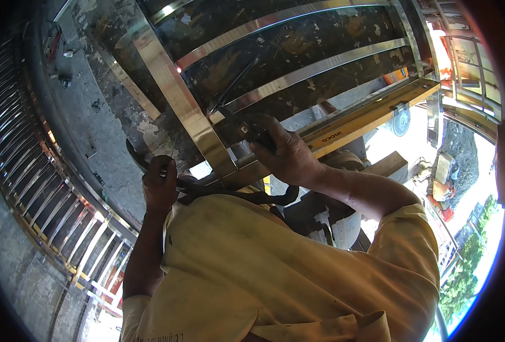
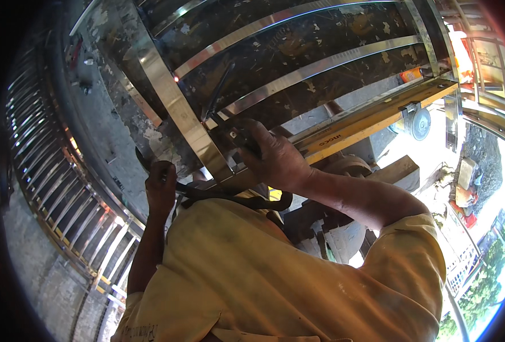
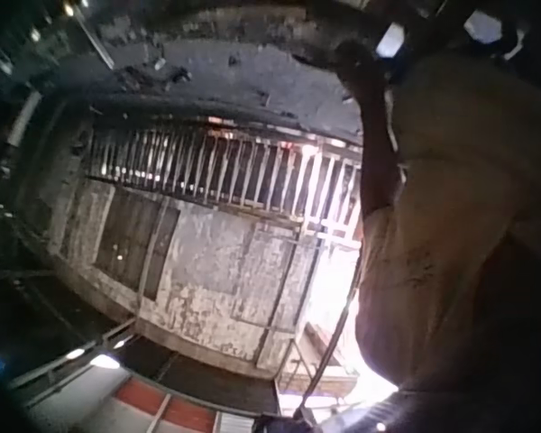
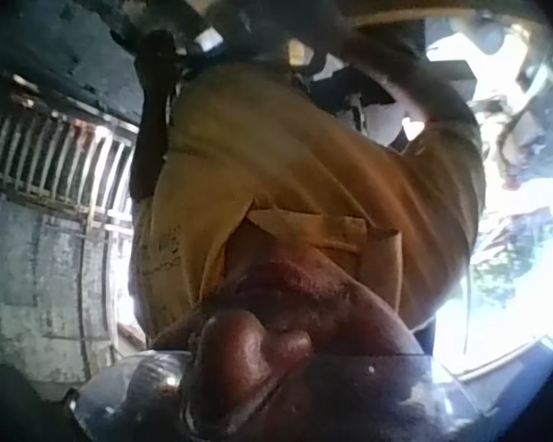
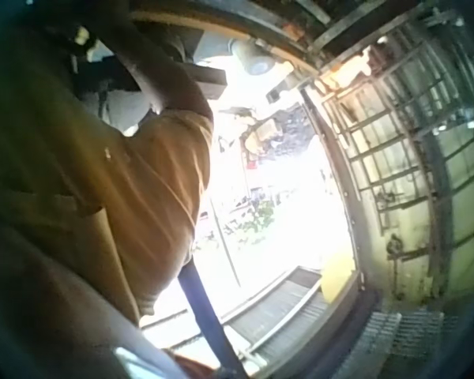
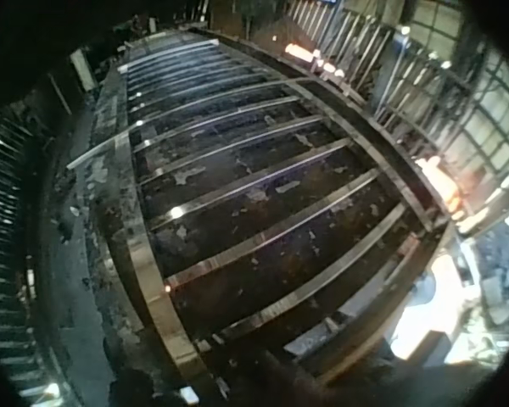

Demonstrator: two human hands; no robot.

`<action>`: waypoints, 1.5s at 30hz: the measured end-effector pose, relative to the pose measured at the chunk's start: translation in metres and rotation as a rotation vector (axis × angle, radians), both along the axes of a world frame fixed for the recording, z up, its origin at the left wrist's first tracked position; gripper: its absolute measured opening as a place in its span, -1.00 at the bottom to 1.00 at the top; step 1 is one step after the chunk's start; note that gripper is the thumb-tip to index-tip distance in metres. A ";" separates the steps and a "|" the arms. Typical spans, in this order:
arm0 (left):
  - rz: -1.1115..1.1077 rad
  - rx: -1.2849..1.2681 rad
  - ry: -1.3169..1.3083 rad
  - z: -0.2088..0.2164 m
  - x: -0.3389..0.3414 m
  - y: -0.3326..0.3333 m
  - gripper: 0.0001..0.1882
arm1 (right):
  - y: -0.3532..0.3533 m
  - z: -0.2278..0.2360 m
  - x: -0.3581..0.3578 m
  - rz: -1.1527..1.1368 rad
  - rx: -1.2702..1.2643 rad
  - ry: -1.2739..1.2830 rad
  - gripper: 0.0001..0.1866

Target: The person welds metal bars onto a curved metal frame using a welding torch.

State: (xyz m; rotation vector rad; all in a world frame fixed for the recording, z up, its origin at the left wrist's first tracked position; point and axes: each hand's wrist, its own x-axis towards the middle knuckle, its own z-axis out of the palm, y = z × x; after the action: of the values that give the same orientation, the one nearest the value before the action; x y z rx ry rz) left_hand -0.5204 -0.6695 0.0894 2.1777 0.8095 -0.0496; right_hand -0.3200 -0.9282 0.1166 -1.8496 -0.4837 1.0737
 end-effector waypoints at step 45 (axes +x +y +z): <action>0.015 0.574 -0.298 -0.057 0.056 0.151 -0.77 | 0.010 0.088 -0.001 -0.256 0.178 -0.090 -0.39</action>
State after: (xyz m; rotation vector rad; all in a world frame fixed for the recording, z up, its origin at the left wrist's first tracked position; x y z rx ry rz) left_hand -0.4639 -0.5186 0.0328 2.6198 0.7247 0.5659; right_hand -0.3214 -0.9185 0.2045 -1.7523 -0.3699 0.7541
